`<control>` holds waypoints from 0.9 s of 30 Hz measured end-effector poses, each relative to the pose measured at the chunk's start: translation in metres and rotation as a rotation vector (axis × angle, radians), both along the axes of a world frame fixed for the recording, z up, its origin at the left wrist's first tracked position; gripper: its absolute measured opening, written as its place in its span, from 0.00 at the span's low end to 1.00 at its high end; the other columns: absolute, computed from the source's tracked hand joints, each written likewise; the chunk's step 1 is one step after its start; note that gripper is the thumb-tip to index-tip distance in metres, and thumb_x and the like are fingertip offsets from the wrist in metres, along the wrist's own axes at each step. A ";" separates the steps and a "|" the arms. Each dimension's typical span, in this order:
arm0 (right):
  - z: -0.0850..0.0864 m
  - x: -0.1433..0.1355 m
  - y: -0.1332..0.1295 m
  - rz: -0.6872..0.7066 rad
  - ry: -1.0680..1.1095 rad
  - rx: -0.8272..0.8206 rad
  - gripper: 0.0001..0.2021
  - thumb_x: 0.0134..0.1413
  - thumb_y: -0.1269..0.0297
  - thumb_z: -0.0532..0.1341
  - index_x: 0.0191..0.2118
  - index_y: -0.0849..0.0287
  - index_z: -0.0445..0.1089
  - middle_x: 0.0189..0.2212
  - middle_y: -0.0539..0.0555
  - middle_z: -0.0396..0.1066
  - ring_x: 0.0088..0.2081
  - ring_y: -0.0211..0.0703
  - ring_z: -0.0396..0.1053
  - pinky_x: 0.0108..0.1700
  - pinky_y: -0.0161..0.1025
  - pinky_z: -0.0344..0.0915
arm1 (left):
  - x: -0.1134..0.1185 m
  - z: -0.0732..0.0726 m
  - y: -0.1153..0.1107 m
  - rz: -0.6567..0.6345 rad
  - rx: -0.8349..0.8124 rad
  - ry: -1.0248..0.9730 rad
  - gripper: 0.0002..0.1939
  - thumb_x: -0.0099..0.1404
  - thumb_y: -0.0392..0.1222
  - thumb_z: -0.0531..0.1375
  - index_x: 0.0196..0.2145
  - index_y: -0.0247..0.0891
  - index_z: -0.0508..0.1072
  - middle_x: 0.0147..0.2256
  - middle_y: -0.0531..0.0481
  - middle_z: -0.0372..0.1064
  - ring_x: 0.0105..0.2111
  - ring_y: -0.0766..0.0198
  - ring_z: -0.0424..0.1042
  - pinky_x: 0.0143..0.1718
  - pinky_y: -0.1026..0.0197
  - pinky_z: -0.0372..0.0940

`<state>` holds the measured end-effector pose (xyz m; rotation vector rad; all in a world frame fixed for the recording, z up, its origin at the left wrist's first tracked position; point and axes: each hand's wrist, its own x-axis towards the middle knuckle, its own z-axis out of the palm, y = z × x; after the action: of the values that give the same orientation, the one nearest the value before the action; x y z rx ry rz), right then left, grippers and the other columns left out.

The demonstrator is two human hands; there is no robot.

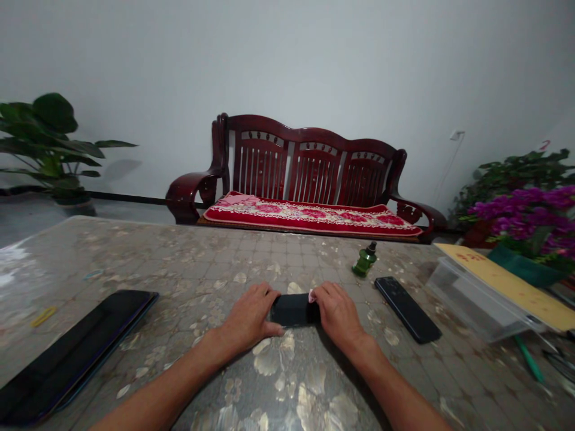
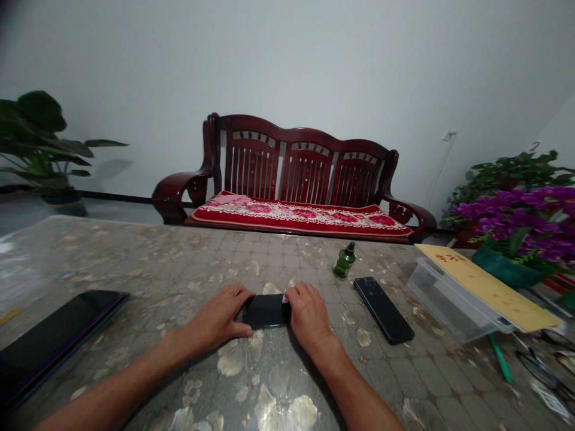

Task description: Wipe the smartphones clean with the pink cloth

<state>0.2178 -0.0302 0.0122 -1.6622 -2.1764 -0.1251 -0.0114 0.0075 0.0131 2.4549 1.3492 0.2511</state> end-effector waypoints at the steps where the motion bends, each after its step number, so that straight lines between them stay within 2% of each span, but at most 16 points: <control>1: -0.001 0.000 0.000 0.003 0.007 -0.001 0.11 0.63 0.78 0.55 0.37 0.57 0.73 0.35 0.53 0.71 0.40 0.46 0.65 0.43 0.38 0.58 | 0.000 0.000 0.000 0.002 0.001 0.002 0.28 0.57 0.51 0.70 0.53 0.43 0.71 0.49 0.44 0.68 0.51 0.48 0.66 0.52 0.53 0.61; 6: -0.004 -0.015 -0.009 0.154 0.021 -0.010 0.10 0.63 0.77 0.57 0.38 0.57 0.72 0.36 0.53 0.71 0.40 0.45 0.65 0.43 0.38 0.58 | 0.000 0.001 -0.001 -0.012 0.006 0.007 0.27 0.57 0.51 0.70 0.51 0.41 0.72 0.49 0.43 0.69 0.51 0.48 0.66 0.52 0.52 0.62; 10: -0.002 -0.021 -0.014 0.213 0.004 -0.032 0.09 0.63 0.77 0.57 0.39 0.56 0.72 0.37 0.53 0.71 0.40 0.45 0.65 0.43 0.38 0.58 | 0.000 0.001 -0.002 -0.021 0.018 0.013 0.30 0.56 0.53 0.71 0.52 0.39 0.72 0.49 0.42 0.69 0.51 0.48 0.66 0.52 0.52 0.62; 19: 0.002 -0.003 -0.004 0.016 -0.042 -0.038 0.10 0.62 0.78 0.56 0.37 0.57 0.72 0.36 0.54 0.71 0.40 0.46 0.65 0.43 0.39 0.58 | 0.001 0.005 -0.002 -0.005 -0.004 0.024 0.31 0.56 0.51 0.71 0.54 0.38 0.71 0.50 0.42 0.68 0.52 0.47 0.66 0.52 0.52 0.62; 27: -0.001 -0.018 -0.018 0.250 -0.013 -0.038 0.10 0.61 0.78 0.58 0.39 0.56 0.72 0.36 0.52 0.71 0.40 0.45 0.65 0.42 0.38 0.57 | -0.001 -0.001 -0.001 -0.020 0.016 0.000 0.31 0.55 0.51 0.72 0.54 0.38 0.72 0.50 0.42 0.68 0.52 0.47 0.66 0.53 0.51 0.62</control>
<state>0.2002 -0.0481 0.0110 -1.3968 -2.3883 -0.0248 -0.0125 0.0069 0.0120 2.4803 1.3271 0.2582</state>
